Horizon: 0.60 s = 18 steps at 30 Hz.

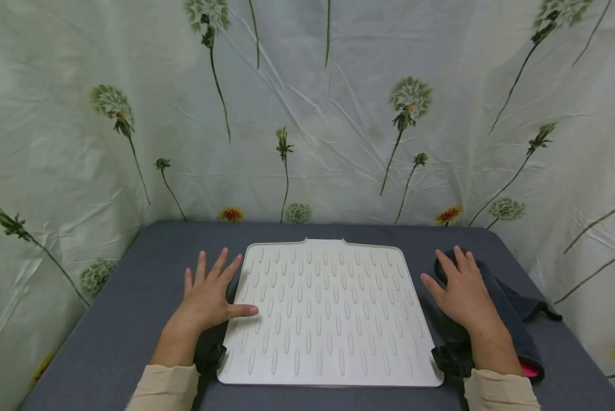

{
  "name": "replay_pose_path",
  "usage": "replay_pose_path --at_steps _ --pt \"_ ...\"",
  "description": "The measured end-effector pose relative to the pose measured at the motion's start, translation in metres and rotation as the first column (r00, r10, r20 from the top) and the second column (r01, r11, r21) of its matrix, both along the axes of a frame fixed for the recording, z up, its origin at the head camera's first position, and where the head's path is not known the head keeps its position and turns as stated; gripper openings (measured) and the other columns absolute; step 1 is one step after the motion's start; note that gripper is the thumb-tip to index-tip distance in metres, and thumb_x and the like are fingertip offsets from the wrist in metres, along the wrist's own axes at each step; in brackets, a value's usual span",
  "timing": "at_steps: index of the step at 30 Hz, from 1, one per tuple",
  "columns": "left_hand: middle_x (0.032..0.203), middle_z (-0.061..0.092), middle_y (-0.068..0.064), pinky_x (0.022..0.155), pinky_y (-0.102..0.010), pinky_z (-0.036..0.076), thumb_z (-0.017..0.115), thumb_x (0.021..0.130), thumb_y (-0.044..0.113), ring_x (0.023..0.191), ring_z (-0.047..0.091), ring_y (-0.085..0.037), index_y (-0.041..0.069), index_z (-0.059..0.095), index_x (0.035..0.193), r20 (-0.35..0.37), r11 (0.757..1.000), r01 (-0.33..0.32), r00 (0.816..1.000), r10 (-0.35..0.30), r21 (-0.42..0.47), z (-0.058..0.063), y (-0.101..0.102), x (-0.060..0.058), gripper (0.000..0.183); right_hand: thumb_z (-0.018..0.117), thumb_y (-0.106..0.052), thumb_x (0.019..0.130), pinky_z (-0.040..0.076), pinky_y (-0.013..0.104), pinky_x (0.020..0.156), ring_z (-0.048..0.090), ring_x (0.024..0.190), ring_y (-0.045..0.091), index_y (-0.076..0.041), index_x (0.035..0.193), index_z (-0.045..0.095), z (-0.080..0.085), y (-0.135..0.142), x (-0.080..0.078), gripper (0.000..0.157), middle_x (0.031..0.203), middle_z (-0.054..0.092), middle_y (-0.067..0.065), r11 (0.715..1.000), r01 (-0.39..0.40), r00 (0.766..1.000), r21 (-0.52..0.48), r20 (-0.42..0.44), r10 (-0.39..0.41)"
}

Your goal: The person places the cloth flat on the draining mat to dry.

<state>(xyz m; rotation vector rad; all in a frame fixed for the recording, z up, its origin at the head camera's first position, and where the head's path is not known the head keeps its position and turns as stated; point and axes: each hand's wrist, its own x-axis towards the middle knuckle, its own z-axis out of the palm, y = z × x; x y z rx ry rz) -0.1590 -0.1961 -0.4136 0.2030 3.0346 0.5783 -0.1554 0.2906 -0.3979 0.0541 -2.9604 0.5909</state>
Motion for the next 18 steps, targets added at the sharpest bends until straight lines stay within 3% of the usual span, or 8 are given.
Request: replay_pose_path --at_steps 8,18 --pt "0.171 0.013 -0.018 0.114 -0.079 -0.001 0.085 0.062 0.071 0.154 -0.006 -0.056 0.019 0.028 0.163 0.039 1.0 0.007 0.999 -0.007 -0.005 -0.003 0.001 0.0 0.127 0.062 -0.037 0.101 0.008 0.077 0.116 0.003 0.15 0.062 0.007 0.154 0.032 0.0 0.004 -0.001 0.075 0.16 0.01 0.043 1.0 0.014 0.999 0.026 0.052 -0.015" --pt "0.171 0.011 -0.021 0.111 -0.082 -0.004 0.091 0.055 0.067 0.151 -0.005 -0.062 0.023 0.03 0.162 0.184 1.0 -0.01 0.983 0.012 -0.012 -0.004 0.002 0.001 0.131 0.059 -0.045 0.102 0.005 0.079 0.113 0.002 0.147 0.065 0.003 0.155 0.029 0.007 0.017 0.003 0.078 0.16 0.007 0.042 0.997 0.066 0.986 0.026 0.149 -0.069"
